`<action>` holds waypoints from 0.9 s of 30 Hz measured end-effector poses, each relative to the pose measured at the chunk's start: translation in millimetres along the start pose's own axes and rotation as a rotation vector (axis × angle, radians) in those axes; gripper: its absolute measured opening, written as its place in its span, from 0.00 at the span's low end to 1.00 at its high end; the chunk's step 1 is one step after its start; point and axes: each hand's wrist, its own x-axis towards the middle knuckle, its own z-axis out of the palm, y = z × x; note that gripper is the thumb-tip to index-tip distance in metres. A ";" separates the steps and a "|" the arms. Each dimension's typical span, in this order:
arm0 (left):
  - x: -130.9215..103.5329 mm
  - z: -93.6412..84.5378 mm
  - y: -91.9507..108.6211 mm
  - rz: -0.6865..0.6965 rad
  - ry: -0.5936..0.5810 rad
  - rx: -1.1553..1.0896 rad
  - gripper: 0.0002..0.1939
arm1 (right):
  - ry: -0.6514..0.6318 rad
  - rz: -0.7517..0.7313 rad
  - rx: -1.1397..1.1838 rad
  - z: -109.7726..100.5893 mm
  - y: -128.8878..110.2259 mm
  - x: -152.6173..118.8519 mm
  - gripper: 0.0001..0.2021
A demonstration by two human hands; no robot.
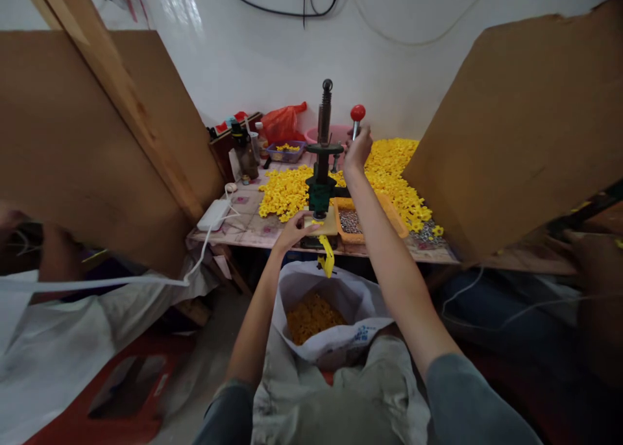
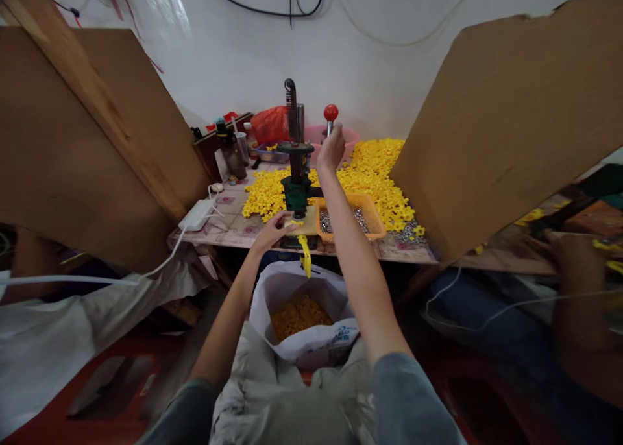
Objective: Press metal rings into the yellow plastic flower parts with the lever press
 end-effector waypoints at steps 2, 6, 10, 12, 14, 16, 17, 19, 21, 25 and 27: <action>1.4 -0.8 -2.8 -0.003 0.030 -0.027 0.36 | 0.045 0.010 0.121 -11.5 -23.5 -41.6 0.37; 4.9 -1.7 -5.6 0.030 0.065 -0.054 0.41 | 0.066 -0.022 0.269 -30.7 -50.4 -106.2 0.35; 6.3 -0.5 -5.4 0.032 0.002 -0.016 0.41 | -0.008 0.001 0.039 -49.3 -44.8 -103.5 0.38; 6.5 0.3 -6.5 0.013 -0.033 -0.034 0.44 | -0.143 0.087 -0.296 -69.1 -33.6 -102.3 0.38; 6.5 1.4 -7.2 -0.004 -0.052 -0.070 0.45 | -0.329 0.275 -0.732 -93.8 -20.1 -113.4 0.36; 6.1 3.2 -5.7 -0.010 -0.048 -0.082 0.42 | -0.526 0.493 -1.101 -115.5 -8.0 -131.9 0.36; 5.2 4.4 -3.7 -0.010 -0.046 -0.075 0.40 | -0.611 0.554 -1.207 -123.2 -3.2 -140.7 0.36; 1.3 7.1 2.1 -0.011 -0.045 -0.057 0.34 | -0.730 0.563 -1.263 -131.0 3.5 -152.3 0.36; -6.7 8.8 8.5 -0.021 -0.033 -0.058 0.28 | -0.799 0.522 -1.230 -130.8 7.2 -154.8 0.35; -25.5 0.4 14.0 -0.021 0.011 -0.046 0.25 | -0.878 0.528 -1.218 -124.7 11.7 -147.1 0.33; -23.2 -11.5 14.0 0.022 0.078 0.076 0.23 | -0.895 0.519 -1.227 -124.3 14.4 -145.0 0.31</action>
